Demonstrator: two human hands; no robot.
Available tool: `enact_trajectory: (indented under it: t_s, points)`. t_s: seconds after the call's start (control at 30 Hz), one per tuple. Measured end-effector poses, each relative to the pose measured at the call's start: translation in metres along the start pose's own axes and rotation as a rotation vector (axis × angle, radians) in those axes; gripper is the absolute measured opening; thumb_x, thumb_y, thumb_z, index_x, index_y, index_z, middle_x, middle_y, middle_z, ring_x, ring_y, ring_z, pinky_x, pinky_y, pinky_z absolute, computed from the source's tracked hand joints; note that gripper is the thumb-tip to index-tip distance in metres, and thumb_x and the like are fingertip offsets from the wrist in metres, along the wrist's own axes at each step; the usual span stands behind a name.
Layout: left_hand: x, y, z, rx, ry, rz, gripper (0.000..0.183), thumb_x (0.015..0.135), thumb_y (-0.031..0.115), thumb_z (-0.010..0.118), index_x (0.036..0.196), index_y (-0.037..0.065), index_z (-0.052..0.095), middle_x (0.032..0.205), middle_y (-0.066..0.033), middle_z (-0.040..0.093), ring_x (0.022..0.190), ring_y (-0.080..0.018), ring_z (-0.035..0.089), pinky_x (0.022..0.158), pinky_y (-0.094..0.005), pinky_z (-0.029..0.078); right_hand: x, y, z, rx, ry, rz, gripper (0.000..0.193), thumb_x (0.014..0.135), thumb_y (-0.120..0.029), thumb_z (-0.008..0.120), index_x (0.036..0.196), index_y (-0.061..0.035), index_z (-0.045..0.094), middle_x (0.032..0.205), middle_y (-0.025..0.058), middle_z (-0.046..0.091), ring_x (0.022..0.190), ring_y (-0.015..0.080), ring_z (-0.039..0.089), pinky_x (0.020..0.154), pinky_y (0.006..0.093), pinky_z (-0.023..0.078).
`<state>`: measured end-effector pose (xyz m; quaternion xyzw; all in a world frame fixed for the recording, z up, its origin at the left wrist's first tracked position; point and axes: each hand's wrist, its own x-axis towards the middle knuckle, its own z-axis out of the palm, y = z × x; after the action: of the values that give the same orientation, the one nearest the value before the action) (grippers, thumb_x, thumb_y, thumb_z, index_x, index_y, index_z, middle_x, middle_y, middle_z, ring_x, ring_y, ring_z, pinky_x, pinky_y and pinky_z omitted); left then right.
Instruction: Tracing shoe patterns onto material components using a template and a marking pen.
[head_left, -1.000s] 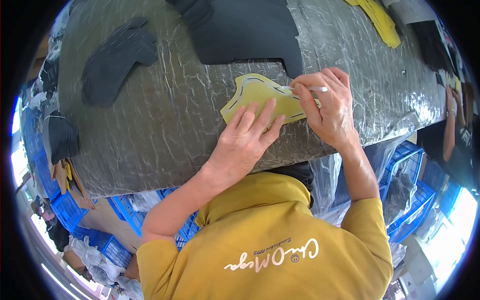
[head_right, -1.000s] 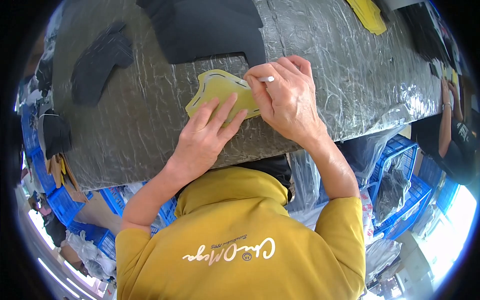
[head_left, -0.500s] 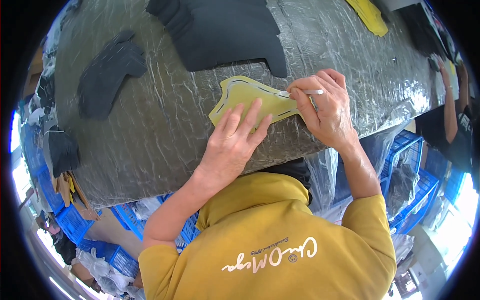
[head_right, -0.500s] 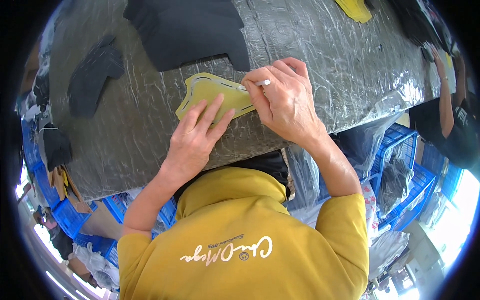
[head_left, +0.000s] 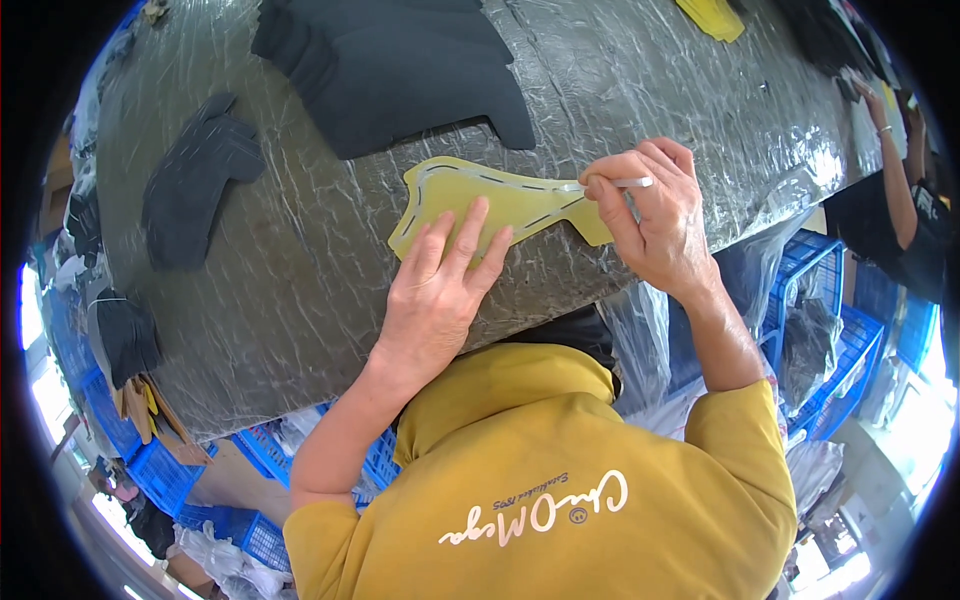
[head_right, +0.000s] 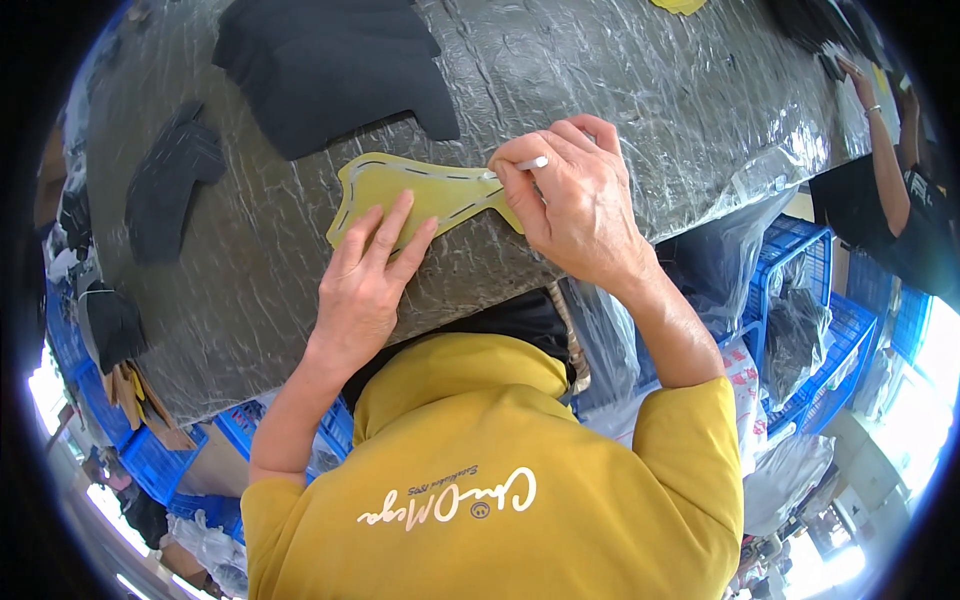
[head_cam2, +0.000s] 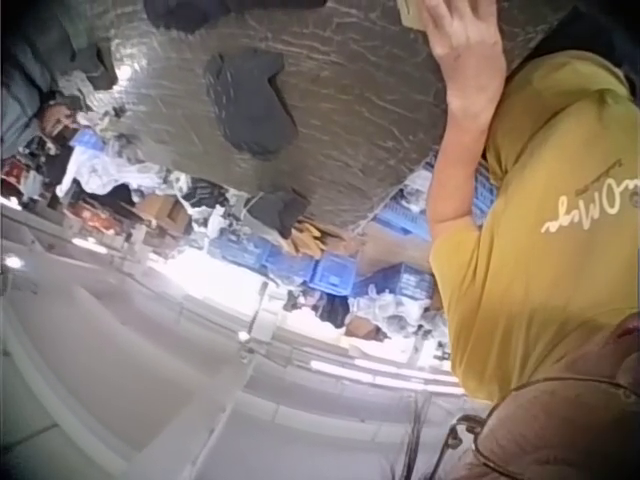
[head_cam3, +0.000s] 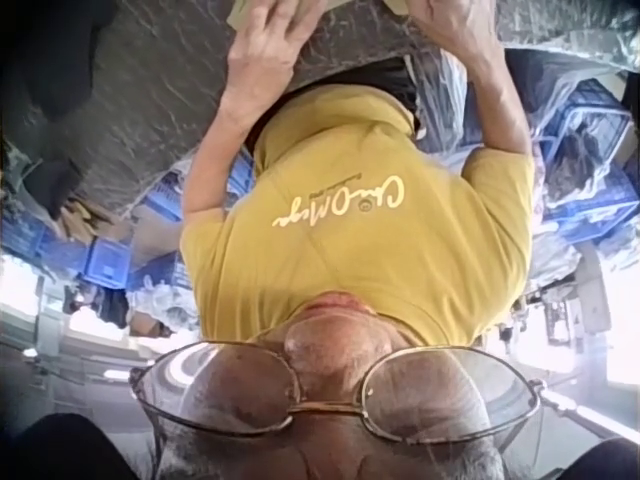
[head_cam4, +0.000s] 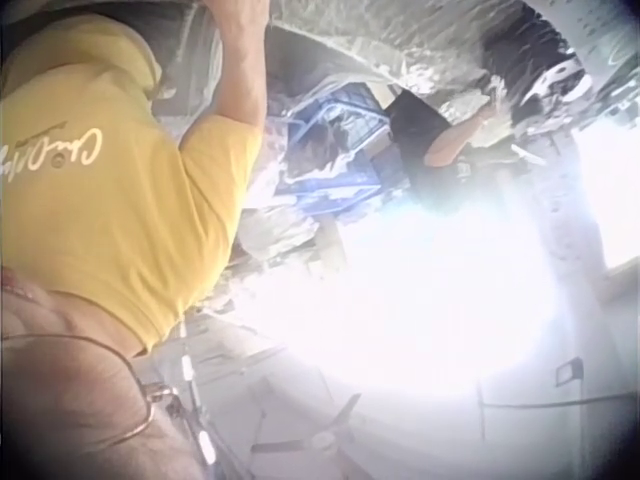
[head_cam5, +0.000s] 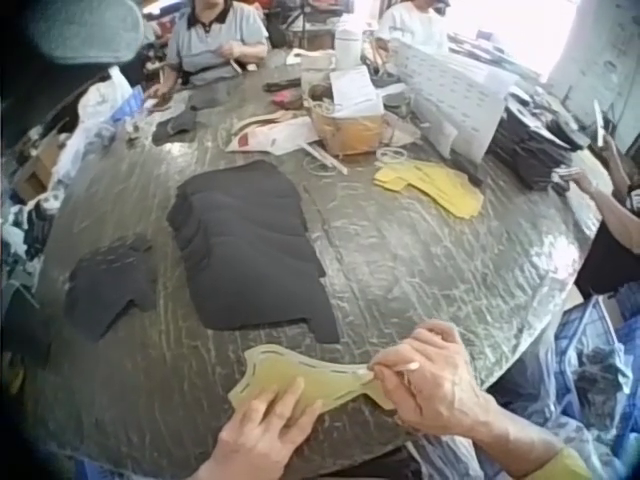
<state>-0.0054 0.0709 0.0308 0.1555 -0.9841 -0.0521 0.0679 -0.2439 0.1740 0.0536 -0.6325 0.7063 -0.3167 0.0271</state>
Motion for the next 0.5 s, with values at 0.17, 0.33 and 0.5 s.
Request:
enact_trajectory:
  t_s: [0.17,0.33,0.5]
  points:
    - [0.000,0.000,0.001,-0.002,-0.002,-0.004,0.065,0.079,-0.005,0.064,0.139,0.021,0.064,0.150,-0.0038,0.054,0.121,-0.0268,0.057,0.097,-0.0360,0.056,-0.005,0.005,-0.005,-0.026,-0.006,0.008,0.005,0.092,-0.008,0.068,0.093,-0.0108,0.064,0.078,-0.0005,0.067,0.074,0.0215,0.064,0.094,0.0416,0.044]
    - [-0.003,-0.001,0.004,-0.017,0.002,-0.008,0.069,0.078,-0.009,0.063,0.140,0.021,0.063,0.152,-0.0043,0.053,0.122,-0.0280,0.057,0.097,-0.0366,0.057,-0.005,0.008,-0.013,-0.032,-0.040,0.065,0.003,0.095,-0.010,0.066,0.093,-0.0109,0.064,0.079,0.0010,0.065,0.075,0.0233,0.064,0.093,0.0419,0.043]
    - [-0.002,0.000,0.004,-0.024,0.007,-0.010,0.070,0.077,-0.010,0.063,0.141,0.021,0.063,0.152,-0.0046,0.052,0.122,-0.0285,0.057,0.098,-0.0368,0.056,-0.002,0.015,-0.013,0.023,-0.027,0.237,0.009,0.100,-0.015,0.058,0.099,-0.0077,0.063,0.082,0.0075,0.062,0.078,0.0318,0.066,0.078,0.0422,0.050]
